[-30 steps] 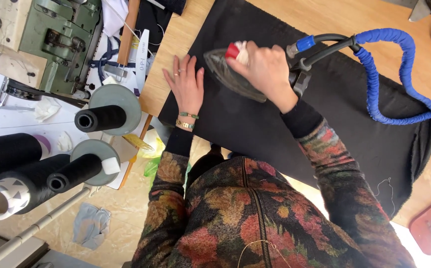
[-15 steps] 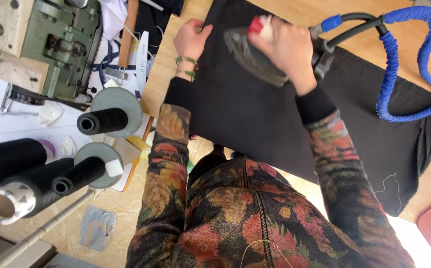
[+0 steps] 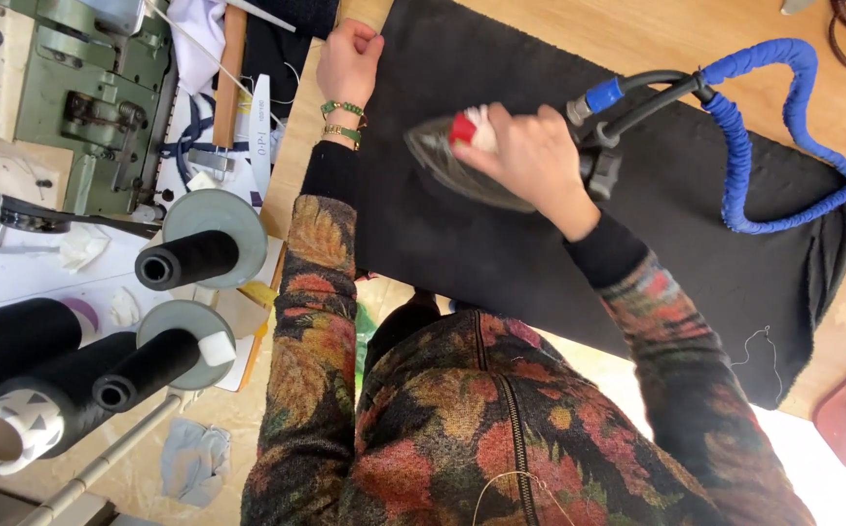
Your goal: Ironing a rectangular piece of black fabric on a wooden workbench using a professional steam iron.
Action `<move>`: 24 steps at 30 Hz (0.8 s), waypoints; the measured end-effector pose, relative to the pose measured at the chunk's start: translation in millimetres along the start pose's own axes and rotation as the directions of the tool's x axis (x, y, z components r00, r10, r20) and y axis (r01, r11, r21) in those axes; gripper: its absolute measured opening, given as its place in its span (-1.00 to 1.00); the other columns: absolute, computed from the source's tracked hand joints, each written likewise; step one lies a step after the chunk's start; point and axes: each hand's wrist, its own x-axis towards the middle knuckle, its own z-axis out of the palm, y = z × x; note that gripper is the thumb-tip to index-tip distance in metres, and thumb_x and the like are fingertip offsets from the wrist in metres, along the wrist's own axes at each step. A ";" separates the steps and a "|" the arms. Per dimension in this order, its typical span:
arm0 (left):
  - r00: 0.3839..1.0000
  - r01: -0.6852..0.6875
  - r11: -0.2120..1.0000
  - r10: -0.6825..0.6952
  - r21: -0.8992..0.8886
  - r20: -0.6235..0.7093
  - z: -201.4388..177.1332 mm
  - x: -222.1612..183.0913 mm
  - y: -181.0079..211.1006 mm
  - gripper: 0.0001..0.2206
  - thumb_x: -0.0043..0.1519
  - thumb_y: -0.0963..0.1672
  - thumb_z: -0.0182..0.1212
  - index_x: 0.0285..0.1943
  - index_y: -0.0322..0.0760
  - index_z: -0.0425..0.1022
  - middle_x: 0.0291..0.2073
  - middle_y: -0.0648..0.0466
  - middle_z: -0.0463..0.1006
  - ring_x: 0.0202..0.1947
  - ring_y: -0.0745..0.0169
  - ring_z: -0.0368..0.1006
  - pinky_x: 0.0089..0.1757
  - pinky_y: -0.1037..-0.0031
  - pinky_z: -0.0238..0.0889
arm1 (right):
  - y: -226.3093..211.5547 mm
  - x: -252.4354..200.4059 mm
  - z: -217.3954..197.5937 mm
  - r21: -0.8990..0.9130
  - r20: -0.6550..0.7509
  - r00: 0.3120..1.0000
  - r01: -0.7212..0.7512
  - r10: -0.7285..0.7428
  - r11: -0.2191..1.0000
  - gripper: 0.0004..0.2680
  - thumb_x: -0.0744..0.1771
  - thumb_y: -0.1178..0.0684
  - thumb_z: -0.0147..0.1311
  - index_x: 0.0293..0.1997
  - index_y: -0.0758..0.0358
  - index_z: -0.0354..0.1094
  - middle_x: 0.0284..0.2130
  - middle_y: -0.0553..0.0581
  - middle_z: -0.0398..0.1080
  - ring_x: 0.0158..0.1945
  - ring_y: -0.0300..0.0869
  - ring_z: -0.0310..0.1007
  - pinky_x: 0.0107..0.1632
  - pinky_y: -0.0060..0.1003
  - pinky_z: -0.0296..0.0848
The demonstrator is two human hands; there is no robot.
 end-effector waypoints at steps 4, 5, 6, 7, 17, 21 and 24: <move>0.963 -0.167 0.984 0.150 -0.057 -0.222 -17.5 -33.5 7.4 -0.96 0.19 -0.07 0.32 -0.26 0.02 0.56 -0.42 0.26 0.58 -0.31 0.16 0.53 -0.34 0.20 0.33 | 6.6 46.4 38.7 -0.129 -0.169 0.972 -0.186 0.163 0.974 -0.54 0.42 -0.56 0.05 -0.37 0.03 0.32 -0.74 -0.07 0.28 -0.68 -0.13 0.37 -0.48 -0.22 0.30; 0.921 -0.245 0.969 0.219 -0.040 -0.321 -25.0 -47.2 11.6 -0.96 0.20 -0.09 0.29 -0.22 -0.03 0.57 -0.36 0.19 0.58 -0.26 0.12 0.52 -0.26 0.24 0.34 | 10.3 59.9 50.7 -0.117 -0.244 0.944 -0.256 0.222 0.960 -0.55 0.39 -0.55 0.09 -0.41 0.01 0.35 -0.72 -0.02 0.32 -0.66 -0.04 0.44 -0.54 -0.15 0.33; 0.920 -0.242 0.970 0.217 -0.037 -0.325 -32.9 -68.6 17.0 -0.96 0.20 -0.09 0.29 -0.22 -0.03 0.57 -0.36 0.19 0.58 -0.26 0.12 0.52 -0.26 0.24 0.34 | 19.9 70.9 61.4 -0.114 -0.246 0.945 -0.251 0.218 0.961 -0.55 0.39 -0.55 0.09 -0.41 0.01 0.35 -0.72 -0.02 0.32 -0.66 -0.04 0.44 -0.54 -0.15 0.33; 0.902 -0.281 0.960 0.261 -0.008 -0.344 -40.6 -90.4 22.4 -0.93 0.26 -0.09 0.23 -0.19 -0.09 0.56 -0.33 0.13 0.56 -0.25 0.03 0.49 -0.25 0.19 0.31 | 29.4 82.1 72.0 -0.110 -0.254 0.936 -0.277 0.243 0.954 -0.53 0.40 -0.59 0.07 -0.29 0.03 0.38 -0.70 0.00 0.34 -0.62 -0.02 0.48 -0.57 -0.14 0.35; 0.909 -0.285 0.920 0.348 0.268 -0.229 -72.9 -274.7 -16.6 -0.88 0.34 -0.03 0.24 -0.02 -0.01 0.53 -0.07 0.18 0.45 -0.01 0.07 0.42 -0.17 0.24 0.22 | 23.7 103.6 37.8 0.221 -0.088 0.964 -0.228 0.252 0.948 -0.52 0.40 -0.54 0.22 -0.21 0.18 0.46 -0.55 0.25 0.49 -0.42 0.18 0.59 -0.40 0.07 0.47; 0.922 -0.266 0.943 0.310 0.200 -0.234 -75.2 -279.6 -21.6 -0.88 0.35 -0.07 0.25 0.00 -0.08 0.54 -0.06 0.15 0.47 -0.01 0.03 0.42 -0.16 0.29 0.22 | 5.8 81.2 18.6 0.325 -0.020 0.968 -0.231 0.251 0.917 -0.52 0.40 -0.50 0.28 -0.23 0.22 0.48 -0.51 0.33 0.54 -0.36 0.26 0.62 -0.33 0.15 0.50; 0.928 -0.255 0.949 0.293 0.183 -0.228 -77.7 -272.1 -17.9 -0.88 0.34 -0.09 0.27 0.00 -0.10 0.55 -0.07 0.13 0.49 -0.01 0.02 0.43 -0.12 0.29 0.24 | -38.7 48.2 0.1 0.053 -0.007 0.984 -0.175 0.176 0.983 -0.56 0.33 -0.57 0.10 -0.34 0.01 0.37 -0.65 0.04 0.47 -0.53 -0.05 0.59 -0.37 -0.13 0.47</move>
